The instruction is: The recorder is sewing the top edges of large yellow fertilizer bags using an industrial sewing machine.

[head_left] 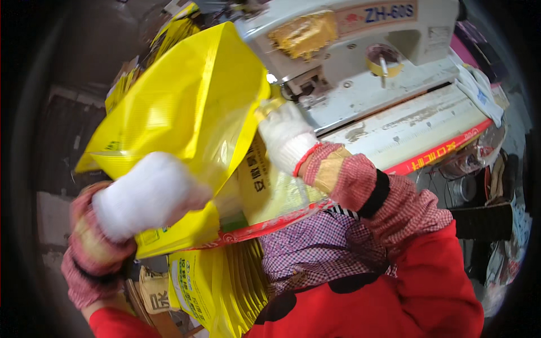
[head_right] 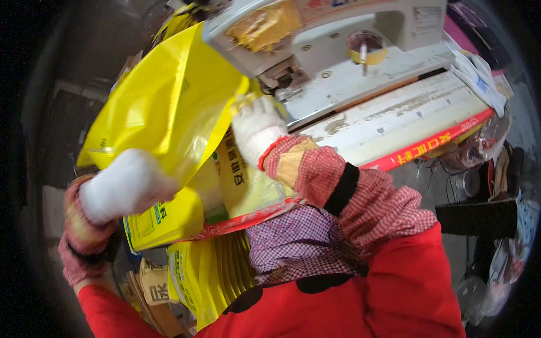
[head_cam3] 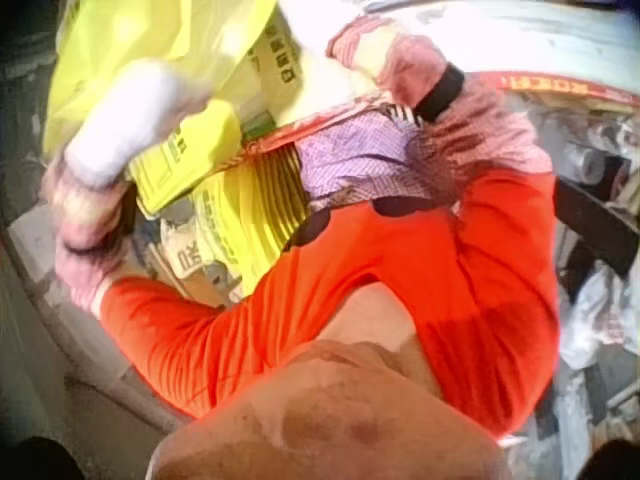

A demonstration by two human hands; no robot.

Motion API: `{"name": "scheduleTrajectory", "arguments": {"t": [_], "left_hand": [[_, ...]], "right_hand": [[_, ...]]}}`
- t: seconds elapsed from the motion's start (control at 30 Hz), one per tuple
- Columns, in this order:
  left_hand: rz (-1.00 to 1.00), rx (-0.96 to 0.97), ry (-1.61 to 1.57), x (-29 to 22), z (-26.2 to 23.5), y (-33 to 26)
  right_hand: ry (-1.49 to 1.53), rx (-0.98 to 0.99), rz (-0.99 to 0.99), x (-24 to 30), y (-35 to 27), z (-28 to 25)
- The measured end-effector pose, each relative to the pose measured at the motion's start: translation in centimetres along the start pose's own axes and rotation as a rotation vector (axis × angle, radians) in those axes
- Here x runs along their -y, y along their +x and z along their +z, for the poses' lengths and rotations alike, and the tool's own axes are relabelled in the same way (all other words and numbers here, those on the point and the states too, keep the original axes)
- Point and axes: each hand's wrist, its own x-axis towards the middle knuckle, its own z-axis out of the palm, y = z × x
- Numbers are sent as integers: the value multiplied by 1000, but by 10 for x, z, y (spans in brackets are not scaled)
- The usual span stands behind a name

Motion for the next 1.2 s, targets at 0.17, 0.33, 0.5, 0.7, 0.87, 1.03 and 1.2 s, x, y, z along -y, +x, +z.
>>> {"name": "scheduleTrajectory", "arguments": {"t": [0.17,0.33,0.5,0.7,0.87,1.03,1.2], "left_hand": [[-181,-745,860,5,-42,-82],[-402,-1253,325,49,14,-87],[-610,-808,33,-9,209,-70],[-1010,-596,-62,-45,318,-99],[-1161,-559,-72,-30,331,-133],[-1179,-619,9,-29,362,-181],[-1153,-557,-51,-58,412,-204]], "right_hand": [[52,-13,-6,29,20,-1],[548,110,59,60,-9,-28],[898,-37,195,44,-26,-32],[1172,-99,38,39,-51,-13],[1070,-79,-120,64,-76,-12],[924,336,-1041,86,-105,-16],[868,-529,-84,74,-65,-40]]}}
